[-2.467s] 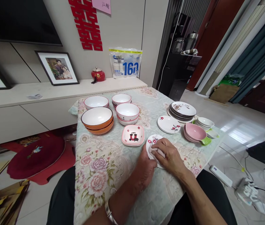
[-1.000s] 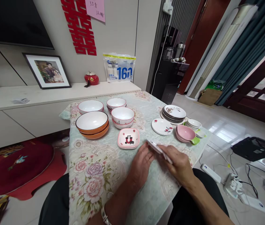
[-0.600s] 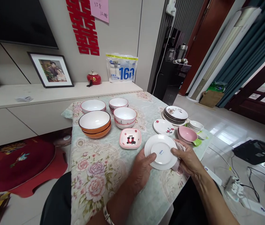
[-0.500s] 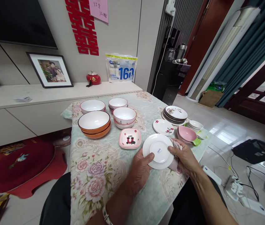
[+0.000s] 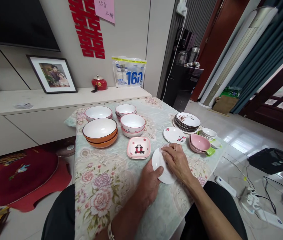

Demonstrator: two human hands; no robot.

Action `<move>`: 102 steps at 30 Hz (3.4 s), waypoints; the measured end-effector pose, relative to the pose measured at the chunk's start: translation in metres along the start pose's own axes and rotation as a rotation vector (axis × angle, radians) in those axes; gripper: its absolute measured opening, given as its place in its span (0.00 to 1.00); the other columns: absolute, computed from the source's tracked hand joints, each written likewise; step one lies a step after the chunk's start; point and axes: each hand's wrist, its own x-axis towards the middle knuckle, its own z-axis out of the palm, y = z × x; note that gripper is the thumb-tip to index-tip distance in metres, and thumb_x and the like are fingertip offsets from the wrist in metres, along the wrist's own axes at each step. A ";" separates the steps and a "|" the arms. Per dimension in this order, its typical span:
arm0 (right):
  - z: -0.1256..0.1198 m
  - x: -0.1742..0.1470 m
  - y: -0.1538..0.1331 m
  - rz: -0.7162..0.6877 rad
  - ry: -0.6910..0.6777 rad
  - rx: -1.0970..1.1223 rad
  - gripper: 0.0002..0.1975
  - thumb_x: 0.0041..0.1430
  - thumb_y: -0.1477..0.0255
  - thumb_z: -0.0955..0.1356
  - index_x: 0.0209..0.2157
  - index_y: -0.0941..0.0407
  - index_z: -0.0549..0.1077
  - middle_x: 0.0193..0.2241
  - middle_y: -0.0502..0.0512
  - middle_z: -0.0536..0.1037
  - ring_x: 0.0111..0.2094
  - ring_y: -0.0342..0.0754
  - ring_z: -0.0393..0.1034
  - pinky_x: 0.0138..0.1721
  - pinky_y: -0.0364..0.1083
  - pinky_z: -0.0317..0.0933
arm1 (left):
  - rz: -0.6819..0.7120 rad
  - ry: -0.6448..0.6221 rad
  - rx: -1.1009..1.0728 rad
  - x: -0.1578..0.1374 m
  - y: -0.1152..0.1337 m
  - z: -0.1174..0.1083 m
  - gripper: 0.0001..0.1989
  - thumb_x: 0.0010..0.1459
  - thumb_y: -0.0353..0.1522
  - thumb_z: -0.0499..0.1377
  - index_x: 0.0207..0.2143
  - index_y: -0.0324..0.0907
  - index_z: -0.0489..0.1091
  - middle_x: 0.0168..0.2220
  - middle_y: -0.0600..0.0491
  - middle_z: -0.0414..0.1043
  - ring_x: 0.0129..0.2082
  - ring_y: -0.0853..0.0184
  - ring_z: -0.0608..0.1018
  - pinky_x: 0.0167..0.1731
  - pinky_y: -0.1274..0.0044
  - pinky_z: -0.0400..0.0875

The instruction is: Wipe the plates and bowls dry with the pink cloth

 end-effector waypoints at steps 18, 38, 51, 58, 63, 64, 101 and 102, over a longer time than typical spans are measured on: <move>-0.004 0.009 0.003 -0.084 -0.116 0.024 0.10 0.64 0.72 0.65 0.33 0.54 0.78 0.33 0.56 0.75 0.40 0.52 0.66 0.43 0.52 0.61 | -0.019 -0.036 0.011 0.000 0.000 0.000 0.27 0.46 0.30 0.69 0.51 0.40 0.71 0.46 0.45 0.79 0.46 0.57 0.78 0.45 0.70 0.69; 0.005 0.010 0.020 0.136 -0.122 -0.075 0.10 0.64 0.70 0.65 0.34 0.55 0.78 0.32 0.56 0.75 0.39 0.52 0.67 0.42 0.50 0.60 | -0.087 -0.005 -0.026 -0.004 0.002 0.007 0.37 0.37 0.20 0.63 0.54 0.44 0.67 0.52 0.45 0.75 0.52 0.53 0.74 0.49 0.65 0.70; 0.004 0.004 0.016 0.006 -0.157 0.029 0.07 0.64 0.74 0.67 0.34 0.55 0.78 0.32 0.54 0.73 0.39 0.50 0.65 0.43 0.49 0.60 | -0.146 -0.022 0.030 -0.004 0.002 0.005 0.36 0.37 0.20 0.64 0.53 0.41 0.66 0.47 0.46 0.76 0.44 0.56 0.78 0.41 0.68 0.73; 0.001 -0.003 0.002 -0.026 -0.158 -0.046 0.07 0.63 0.74 0.67 0.34 0.55 0.79 0.34 0.56 0.73 0.40 0.51 0.62 0.44 0.51 0.58 | -0.072 0.099 0.073 -0.001 -0.003 0.006 0.30 0.38 0.23 0.67 0.47 0.41 0.66 0.42 0.50 0.78 0.41 0.59 0.79 0.41 0.69 0.73; -0.001 0.003 -0.011 -0.219 -0.292 0.010 0.07 0.64 0.71 0.68 0.33 0.54 0.78 0.35 0.53 0.74 0.40 0.49 0.63 0.45 0.50 0.57 | -0.060 -0.034 0.043 -0.002 -0.003 0.006 0.30 0.38 0.19 0.64 0.47 0.44 0.67 0.43 0.53 0.78 0.44 0.59 0.79 0.45 0.70 0.71; 0.000 0.004 -0.006 -0.189 -0.280 0.004 0.07 0.64 0.72 0.68 0.32 0.54 0.78 0.35 0.53 0.74 0.40 0.49 0.63 0.45 0.49 0.57 | -0.068 -0.015 0.037 -0.002 -0.002 0.006 0.31 0.38 0.19 0.64 0.48 0.44 0.67 0.43 0.52 0.78 0.44 0.59 0.79 0.45 0.69 0.71; 0.000 -0.003 -0.013 -0.283 -0.403 0.052 0.14 0.70 0.69 0.61 0.33 0.53 0.76 0.37 0.54 0.74 0.41 0.51 0.63 0.46 0.53 0.57 | -0.071 -0.089 -0.137 0.002 -0.002 0.000 0.35 0.32 0.15 0.57 0.46 0.43 0.72 0.41 0.52 0.77 0.43 0.63 0.78 0.44 0.74 0.69; 0.000 -0.003 -0.008 -0.259 -0.387 0.055 0.14 0.70 0.69 0.61 0.34 0.53 0.76 0.37 0.55 0.73 0.41 0.51 0.63 0.46 0.53 0.58 | -0.081 -0.085 -0.145 0.002 -0.002 0.000 0.37 0.32 0.15 0.57 0.48 0.44 0.71 0.42 0.52 0.77 0.45 0.62 0.78 0.45 0.73 0.69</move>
